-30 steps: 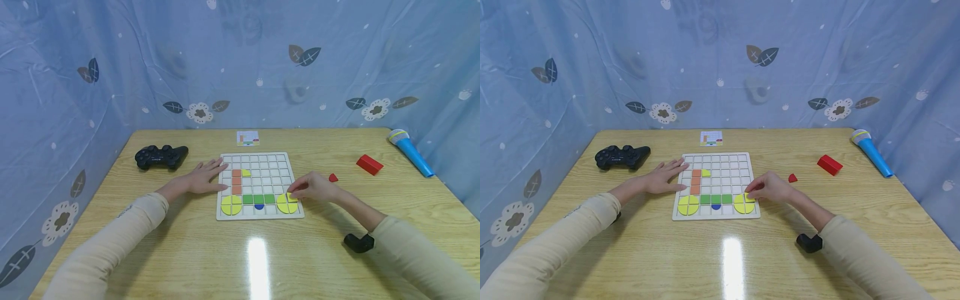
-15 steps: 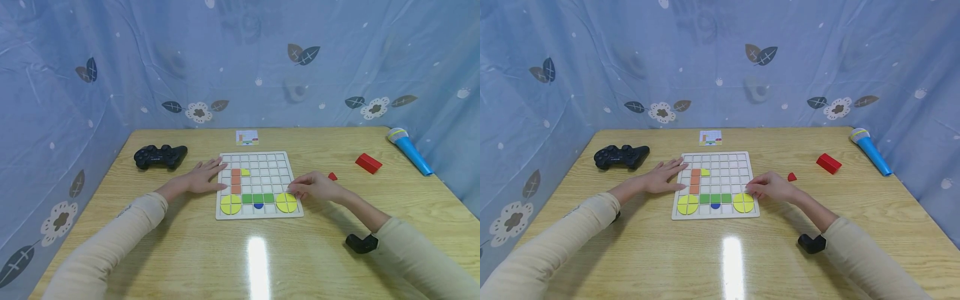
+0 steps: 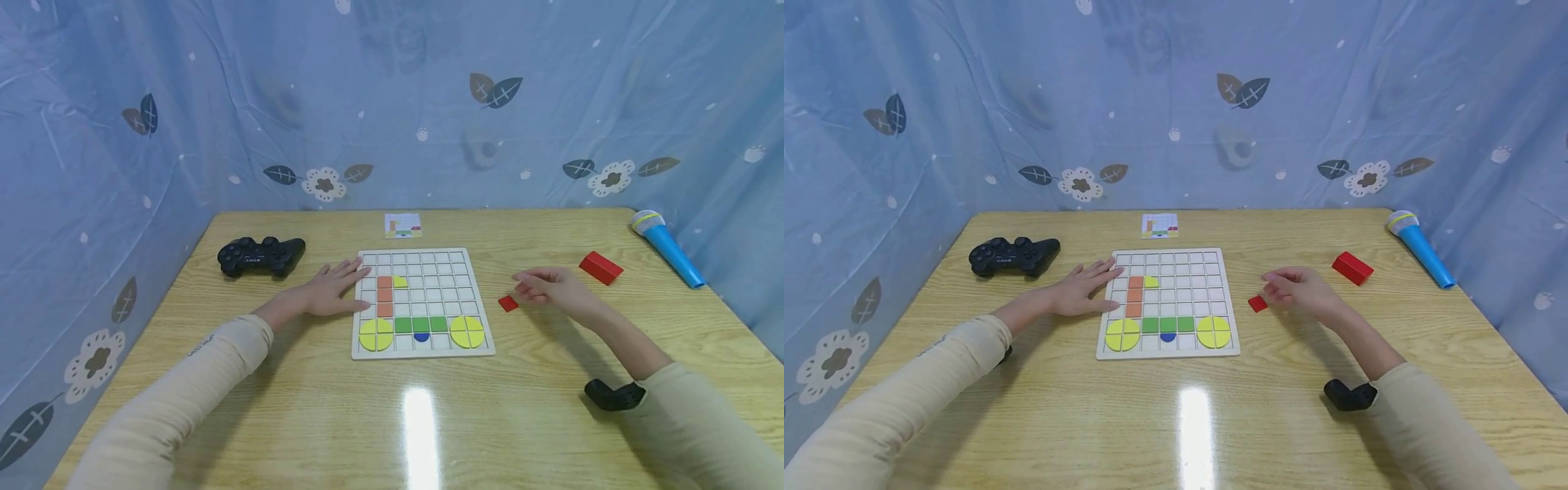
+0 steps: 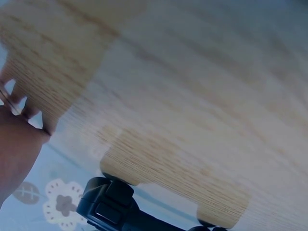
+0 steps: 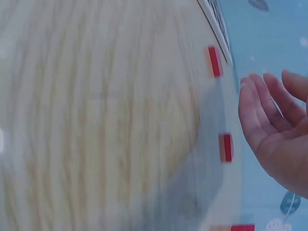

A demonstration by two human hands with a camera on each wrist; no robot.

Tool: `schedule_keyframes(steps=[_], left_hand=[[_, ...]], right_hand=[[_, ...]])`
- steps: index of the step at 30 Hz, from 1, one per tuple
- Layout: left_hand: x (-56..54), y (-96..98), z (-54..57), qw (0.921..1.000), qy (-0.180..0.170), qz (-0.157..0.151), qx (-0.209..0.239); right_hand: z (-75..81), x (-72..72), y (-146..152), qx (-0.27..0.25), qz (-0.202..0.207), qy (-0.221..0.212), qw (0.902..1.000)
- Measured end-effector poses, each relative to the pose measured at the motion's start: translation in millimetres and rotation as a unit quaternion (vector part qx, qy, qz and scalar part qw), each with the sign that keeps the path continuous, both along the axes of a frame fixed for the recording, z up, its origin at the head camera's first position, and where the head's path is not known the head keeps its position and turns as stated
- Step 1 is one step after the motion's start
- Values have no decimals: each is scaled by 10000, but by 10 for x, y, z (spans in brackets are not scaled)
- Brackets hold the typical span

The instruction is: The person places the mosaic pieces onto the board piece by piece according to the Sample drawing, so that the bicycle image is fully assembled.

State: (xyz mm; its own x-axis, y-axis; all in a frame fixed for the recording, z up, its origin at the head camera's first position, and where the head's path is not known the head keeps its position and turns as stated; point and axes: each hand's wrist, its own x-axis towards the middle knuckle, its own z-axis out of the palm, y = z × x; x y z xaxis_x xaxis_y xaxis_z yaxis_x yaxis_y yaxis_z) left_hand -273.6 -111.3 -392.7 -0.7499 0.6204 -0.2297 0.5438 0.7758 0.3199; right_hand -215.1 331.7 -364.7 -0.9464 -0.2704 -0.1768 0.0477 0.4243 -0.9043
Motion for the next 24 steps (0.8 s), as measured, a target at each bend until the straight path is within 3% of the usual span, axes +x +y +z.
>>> schedule_keyframes(steps=[5,14,17,21,24], left_hand=[[2,3,9,10000,-20,-2,12],[10,0,26,10000,-11,-4,-2],[14,-2,31,10000,-1,-30,67],[22,-2,36,9999,4,-44,100],[22,4,33,10000,7,-52,79]], right_hand=[[14,2,172,-9,-363,139,9992],[-14,6,395,627,-887,356,9934],[-34,-3,416,883,-854,459,9914],[-65,-15,414,1487,-531,855,9838],[-92,-27,398,1660,-309,1100,9795]])
